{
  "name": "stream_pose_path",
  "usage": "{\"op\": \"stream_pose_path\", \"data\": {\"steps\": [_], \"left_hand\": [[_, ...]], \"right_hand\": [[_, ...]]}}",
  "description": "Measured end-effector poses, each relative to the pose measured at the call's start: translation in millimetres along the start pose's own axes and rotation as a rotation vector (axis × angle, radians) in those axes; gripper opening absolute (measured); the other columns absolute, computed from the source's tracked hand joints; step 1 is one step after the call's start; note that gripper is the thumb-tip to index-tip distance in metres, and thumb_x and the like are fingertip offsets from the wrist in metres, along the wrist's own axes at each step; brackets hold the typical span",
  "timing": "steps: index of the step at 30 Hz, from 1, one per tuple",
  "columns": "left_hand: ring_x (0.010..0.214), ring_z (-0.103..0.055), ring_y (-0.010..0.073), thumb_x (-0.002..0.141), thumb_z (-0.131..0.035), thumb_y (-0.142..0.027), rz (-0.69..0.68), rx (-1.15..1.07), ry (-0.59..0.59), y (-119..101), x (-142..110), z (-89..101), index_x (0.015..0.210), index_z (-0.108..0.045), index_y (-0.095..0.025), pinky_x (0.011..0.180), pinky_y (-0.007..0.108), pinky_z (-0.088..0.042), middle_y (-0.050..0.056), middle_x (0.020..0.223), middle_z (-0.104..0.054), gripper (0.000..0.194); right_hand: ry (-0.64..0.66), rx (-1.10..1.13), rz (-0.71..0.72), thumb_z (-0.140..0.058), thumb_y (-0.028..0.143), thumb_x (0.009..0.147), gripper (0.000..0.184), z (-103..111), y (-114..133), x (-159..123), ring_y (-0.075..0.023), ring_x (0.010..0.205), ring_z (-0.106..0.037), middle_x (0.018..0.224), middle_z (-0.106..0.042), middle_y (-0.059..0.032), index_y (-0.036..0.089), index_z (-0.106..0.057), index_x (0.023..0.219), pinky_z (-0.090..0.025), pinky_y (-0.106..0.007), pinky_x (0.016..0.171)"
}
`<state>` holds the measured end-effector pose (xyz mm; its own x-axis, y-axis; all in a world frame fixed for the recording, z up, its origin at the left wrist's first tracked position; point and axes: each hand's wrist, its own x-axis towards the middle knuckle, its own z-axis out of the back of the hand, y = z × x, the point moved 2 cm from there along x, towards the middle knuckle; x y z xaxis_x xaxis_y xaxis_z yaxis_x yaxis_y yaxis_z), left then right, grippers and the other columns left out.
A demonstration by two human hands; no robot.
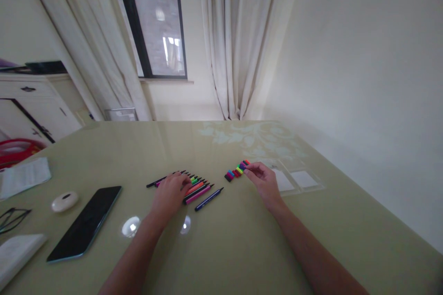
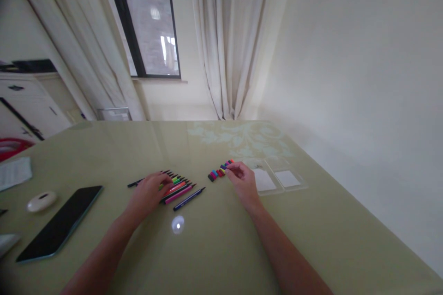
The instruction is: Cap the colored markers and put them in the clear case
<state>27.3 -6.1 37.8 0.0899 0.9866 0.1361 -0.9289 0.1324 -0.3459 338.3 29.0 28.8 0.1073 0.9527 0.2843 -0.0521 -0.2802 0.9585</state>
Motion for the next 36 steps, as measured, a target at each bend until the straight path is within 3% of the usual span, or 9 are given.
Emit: {"op": "stream_pose_path", "data": {"steps": [5, 11, 15, 18, 23, 29, 36], "left_hand": [[0.105, -0.066, 0.0277, 0.095, -0.059, -0.027, -0.001, -0.027, 0.029, 1.6, -2.0, -1.4, 0.093, -0.073, -0.022, 0.092, 0.038, -0.046, 0.006, 0.103, -0.075, 0.015], [0.100, -0.067, 0.0284, 0.090, -0.064, -0.028, -0.013, -0.037, 0.056, 2.1, -4.5, -0.5, 0.089, -0.073, -0.022, 0.089, 0.040, -0.047, 0.006, 0.097, -0.074, 0.011], [0.096, -0.066, 0.0286, 0.091, -0.062, -0.031, -0.055, -0.090, -0.037, -6.0, -4.0, 0.3, 0.084, -0.071, -0.021, 0.087, 0.041, -0.048, 0.007, 0.095, -0.073, 0.015], [0.094, -0.067, 0.0259, 0.095, -0.058, -0.036, -0.123, -0.261, -0.126, -20.5, -4.0, 0.6, 0.090, -0.068, -0.022, 0.084, 0.038, -0.050, 0.006, 0.096, -0.073, 0.018], [0.088, -0.069, 0.0197, 0.097, -0.059, -0.037, -0.234, -0.520, -0.118, -44.8, -8.7, -5.0, 0.100, -0.066, -0.024, 0.078, 0.030, -0.052, 0.002, 0.095, -0.074, 0.015], [0.087, -0.069, 0.0187, 0.095, -0.067, -0.035, -0.279, -0.510, -0.199, -46.2, -11.3, -6.9, 0.102, -0.068, -0.025, 0.079, 0.030, -0.052, 0.000, 0.096, -0.075, 0.012], [0.087, -0.068, 0.0187, 0.094, -0.067, -0.036, -0.286, -0.508, -0.205, -44.6, -10.4, -7.5, 0.103, -0.068, -0.024, 0.080, 0.031, -0.053, 0.001, 0.095, -0.074, 0.015]], "right_hand": [[0.004, 0.003, 0.006, -0.085, 0.045, 0.073, 0.031, 0.4, -3.1, 0.8, -0.0213, 0.080, -0.071, 0.085, -0.076, -0.0058, 0.019, -0.073, 0.084, -0.056, -0.034, 0.077], [0.032, 0.031, 0.000, -0.085, 0.042, 0.073, 0.028, -2.0, -1.5, -1.1, -0.0214, 0.081, -0.073, 0.086, -0.077, -0.0062, 0.019, -0.073, 0.086, -0.057, -0.033, 0.077], [0.083, 0.036, 0.014, -0.084, 0.041, 0.076, 0.027, -5.7, 2.8, -4.5, -0.0226, 0.086, -0.075, 0.093, -0.079, -0.0075, 0.020, -0.076, 0.090, -0.059, -0.037, 0.083], [0.153, 0.033, 0.038, -0.082, 0.040, 0.079, 0.024, -10.4, 6.7, -8.8, -0.0232, 0.089, -0.075, 0.095, -0.080, -0.0074, 0.021, -0.078, 0.094, -0.059, -0.039, 0.087], [0.226, 0.067, 0.097, -0.082, 0.035, 0.080, 0.018, -17.1, 18.1, -16.7, -0.0222, 0.093, -0.074, 0.098, -0.079, -0.0054, 0.025, -0.080, 0.095, -0.059, -0.039, 0.090], [0.245, 0.090, 0.123, -0.082, 0.033, 0.081, 0.015, -17.7, 27.7, -19.6, -0.0216, 0.096, -0.073, 0.099, -0.078, -0.0050, 0.027, -0.081, 0.095, -0.059, -0.038, 0.092], [0.250, 0.101, 0.105, -0.083, 0.035, 0.080, 0.017, -18.2, 29.8, -21.1, -0.0216, 0.096, -0.073, 0.099, -0.078, -0.0054, 0.025, -0.080, 0.095, -0.058, -0.038, 0.092]]}}
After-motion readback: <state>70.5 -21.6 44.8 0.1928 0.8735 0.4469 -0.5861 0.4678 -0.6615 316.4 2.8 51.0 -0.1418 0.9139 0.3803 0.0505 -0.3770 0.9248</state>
